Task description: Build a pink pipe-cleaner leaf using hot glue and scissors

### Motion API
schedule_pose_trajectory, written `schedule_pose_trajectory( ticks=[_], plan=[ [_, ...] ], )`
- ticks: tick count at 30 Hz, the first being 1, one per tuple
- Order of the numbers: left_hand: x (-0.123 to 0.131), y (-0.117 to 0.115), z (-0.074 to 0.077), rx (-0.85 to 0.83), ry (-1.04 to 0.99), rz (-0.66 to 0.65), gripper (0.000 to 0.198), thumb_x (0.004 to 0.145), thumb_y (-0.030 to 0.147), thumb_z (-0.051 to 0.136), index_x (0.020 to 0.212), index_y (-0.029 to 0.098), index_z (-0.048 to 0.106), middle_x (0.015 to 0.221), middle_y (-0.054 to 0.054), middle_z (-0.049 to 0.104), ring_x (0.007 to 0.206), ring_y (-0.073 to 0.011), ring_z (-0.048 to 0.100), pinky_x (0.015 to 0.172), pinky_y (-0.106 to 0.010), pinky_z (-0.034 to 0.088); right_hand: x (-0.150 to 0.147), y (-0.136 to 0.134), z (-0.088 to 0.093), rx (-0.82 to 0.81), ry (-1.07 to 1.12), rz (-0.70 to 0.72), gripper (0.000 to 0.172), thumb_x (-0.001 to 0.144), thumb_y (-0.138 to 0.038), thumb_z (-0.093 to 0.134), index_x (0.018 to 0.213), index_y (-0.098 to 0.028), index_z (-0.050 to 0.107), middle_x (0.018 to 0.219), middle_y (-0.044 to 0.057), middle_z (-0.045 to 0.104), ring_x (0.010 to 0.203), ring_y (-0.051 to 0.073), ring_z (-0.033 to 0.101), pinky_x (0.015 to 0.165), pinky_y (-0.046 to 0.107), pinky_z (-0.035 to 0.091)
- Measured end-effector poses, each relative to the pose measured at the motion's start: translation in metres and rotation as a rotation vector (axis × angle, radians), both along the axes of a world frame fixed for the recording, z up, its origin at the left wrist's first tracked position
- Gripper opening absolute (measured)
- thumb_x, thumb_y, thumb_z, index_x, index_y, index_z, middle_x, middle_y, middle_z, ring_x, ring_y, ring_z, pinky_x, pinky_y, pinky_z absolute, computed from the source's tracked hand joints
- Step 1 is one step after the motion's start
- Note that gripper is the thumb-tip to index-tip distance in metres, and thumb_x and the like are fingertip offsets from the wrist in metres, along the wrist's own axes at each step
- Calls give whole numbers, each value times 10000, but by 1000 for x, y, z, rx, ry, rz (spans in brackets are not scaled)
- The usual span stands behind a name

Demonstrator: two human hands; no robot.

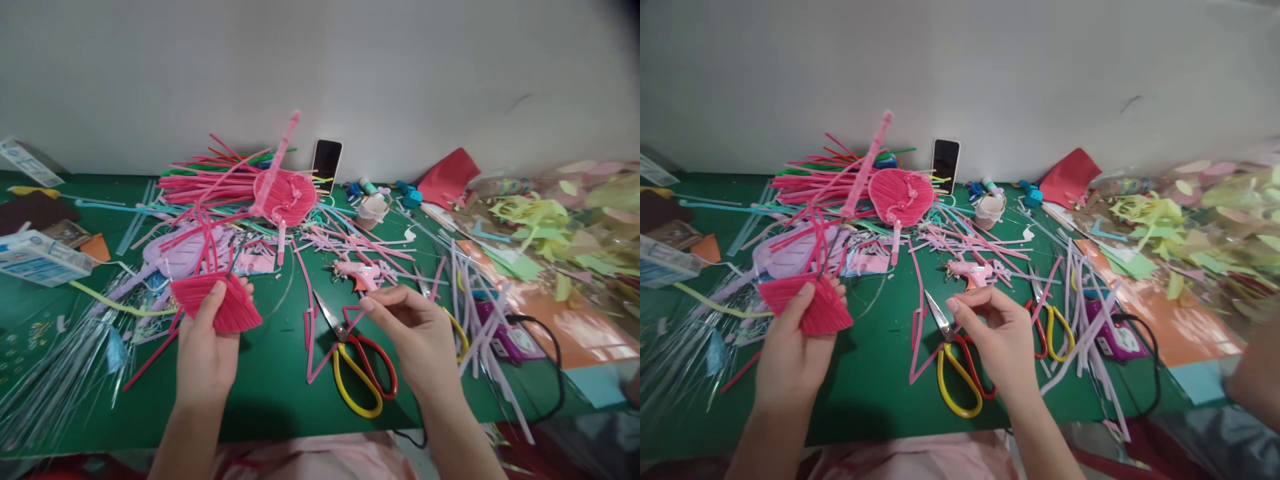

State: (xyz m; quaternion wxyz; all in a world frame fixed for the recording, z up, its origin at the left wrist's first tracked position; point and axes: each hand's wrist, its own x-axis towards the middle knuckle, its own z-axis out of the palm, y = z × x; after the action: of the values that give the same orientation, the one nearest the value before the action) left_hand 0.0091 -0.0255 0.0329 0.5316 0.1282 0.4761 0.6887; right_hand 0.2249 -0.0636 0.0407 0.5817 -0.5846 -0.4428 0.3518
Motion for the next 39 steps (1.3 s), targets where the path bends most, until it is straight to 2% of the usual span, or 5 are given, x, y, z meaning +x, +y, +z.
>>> schedule_pose_trajectory(
  ticks=[14, 19, 32, 37, 39],
  plan=[
    [1, -1, -5, 25, -2, -31, 115, 770, 209, 784, 861, 163, 730, 790, 4, 771, 727, -122, 731, 712, -176, 591, -4, -1, -6, -120, -93, 83, 232, 806, -422, 701, 875, -207, 750, 764, 47, 755, 700, 191, 703, 680, 320, 582],
    [4, -2, -5, 9, -10, -45, 121, 771, 211, 783, 865, 156, 729, 790, 0, 775, 721, -124, 734, 690, -173, 592, -5, -1, -4, -125, -86, 55, 191, 721, -391, 784, 734, -208, 731, 743, 37, 751, 647, 179, 683, 617, 293, 566],
    [11, -4, -6, -5, -17, -87, 195, 731, 242, 820, 874, 137, 739, 784, -23, 775, 705, -130, 731, 643, -171, 593, -7, -6, -8, -41, -213, 184, 475, 990, -473, 414, 595, -216, 474, 527, -11, 620, 508, 117, 601, 532, 222, 463],
    [14, -3, -7, -13, -24, -92, 191, 738, 242, 815, 877, 138, 734, 799, -30, 779, 717, -135, 734, 653, -180, 595, -6, -6, -10, 68, -282, 86, 111, 855, -324, 687, 924, -240, 705, 881, 18, 742, 791, 156, 687, 691, 242, 535],
    [14, -4, -8, -13, -25, -102, 188, 744, 241, 811, 881, 137, 736, 806, -30, 779, 728, -136, 736, 656, -179, 595, -5, -7, -10, 84, -283, 77, 54, 848, -288, 699, 884, -251, 714, 755, -13, 728, 707, 136, 678, 663, 229, 532]
  ],
)
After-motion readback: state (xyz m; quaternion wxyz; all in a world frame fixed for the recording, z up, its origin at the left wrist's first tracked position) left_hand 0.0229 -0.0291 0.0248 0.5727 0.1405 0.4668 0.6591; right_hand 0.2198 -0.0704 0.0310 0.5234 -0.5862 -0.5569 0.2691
